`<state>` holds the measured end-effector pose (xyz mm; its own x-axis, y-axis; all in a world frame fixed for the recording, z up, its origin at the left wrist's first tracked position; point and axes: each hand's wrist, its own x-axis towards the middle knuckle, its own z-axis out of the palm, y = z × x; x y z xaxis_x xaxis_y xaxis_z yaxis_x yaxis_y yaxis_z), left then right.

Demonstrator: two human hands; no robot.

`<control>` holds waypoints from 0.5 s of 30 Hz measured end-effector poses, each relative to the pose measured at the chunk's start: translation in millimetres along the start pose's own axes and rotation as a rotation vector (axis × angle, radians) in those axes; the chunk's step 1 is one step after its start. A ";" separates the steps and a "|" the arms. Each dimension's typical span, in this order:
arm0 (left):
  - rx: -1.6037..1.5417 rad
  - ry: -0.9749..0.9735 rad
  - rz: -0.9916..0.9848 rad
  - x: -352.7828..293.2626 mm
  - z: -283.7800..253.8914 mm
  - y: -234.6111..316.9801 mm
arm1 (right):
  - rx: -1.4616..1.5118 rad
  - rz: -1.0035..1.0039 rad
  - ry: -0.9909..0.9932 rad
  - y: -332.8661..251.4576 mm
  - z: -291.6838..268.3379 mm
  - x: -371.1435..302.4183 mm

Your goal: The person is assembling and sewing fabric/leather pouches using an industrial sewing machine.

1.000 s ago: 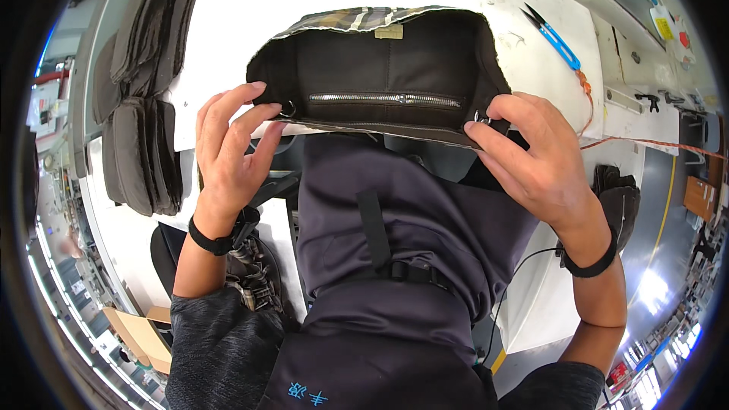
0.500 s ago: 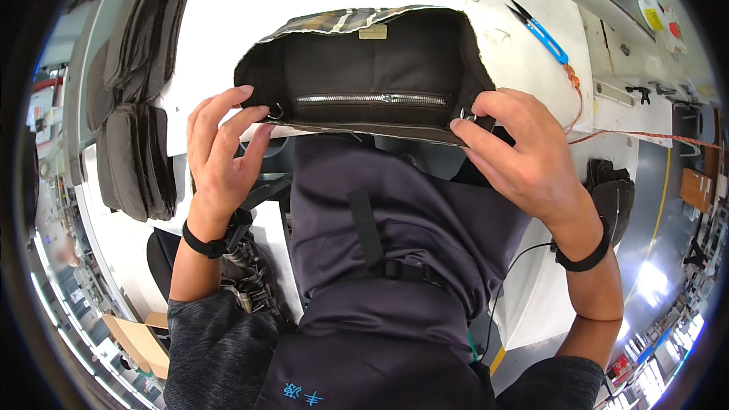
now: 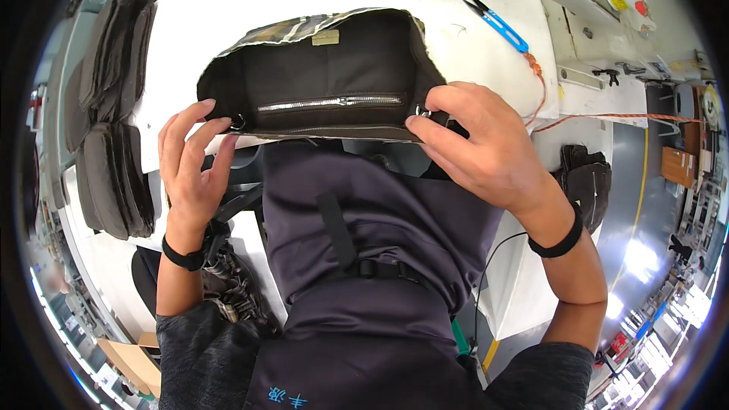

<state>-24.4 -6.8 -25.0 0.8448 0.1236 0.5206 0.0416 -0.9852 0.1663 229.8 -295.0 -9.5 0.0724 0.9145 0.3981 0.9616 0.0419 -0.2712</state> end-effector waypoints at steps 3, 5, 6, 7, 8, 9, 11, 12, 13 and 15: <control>0.006 -0.002 -0.011 -1.2 -2.7 1.2 | 0.022 0.001 -0.009 -1.1 -1.9 2.6; 0.007 -0.002 -0.013 -1.7 -3.0 1.6 | 0.036 -0.009 0.006 -0.8 -0.5 2.0; 0.018 -0.010 -0.014 -1.8 -2.8 1.4 | 0.029 -0.004 0.002 -0.2 0.0 1.0; 0.016 -0.016 -0.017 -2.0 -2.2 1.5 | 0.038 0.001 0.005 0.5 0.3 -0.4; 0.007 -0.010 -0.016 -2.6 -1.5 0.9 | 0.044 0.005 0.007 0.3 0.1 -0.4; 0.012 -0.009 -0.016 -3.1 -0.4 0.4 | 0.036 0.008 0.002 0.2 0.1 -0.4; 0.017 -0.015 -0.016 -3.9 -0.3 0.0 | 0.028 -0.008 0.020 0.3 0.4 -0.7; 0.009 -0.012 -0.017 -4.2 -0.6 0.1 | 0.022 -0.005 0.015 0.5 0.8 -1.1; 0.015 -0.012 -0.019 -4.5 -0.6 0.3 | 0.039 0.001 0.011 0.7 1.4 -1.6; 0.017 -0.016 -0.026 -5.4 -0.7 -0.6 | 0.048 0.011 0.003 1.1 1.5 -1.6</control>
<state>-29.4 -6.8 -27.3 0.8516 0.1471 0.5031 0.0722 -0.9836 0.1654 230.3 -295.8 -11.8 0.0836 0.9137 0.3977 0.9469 0.0515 -0.3174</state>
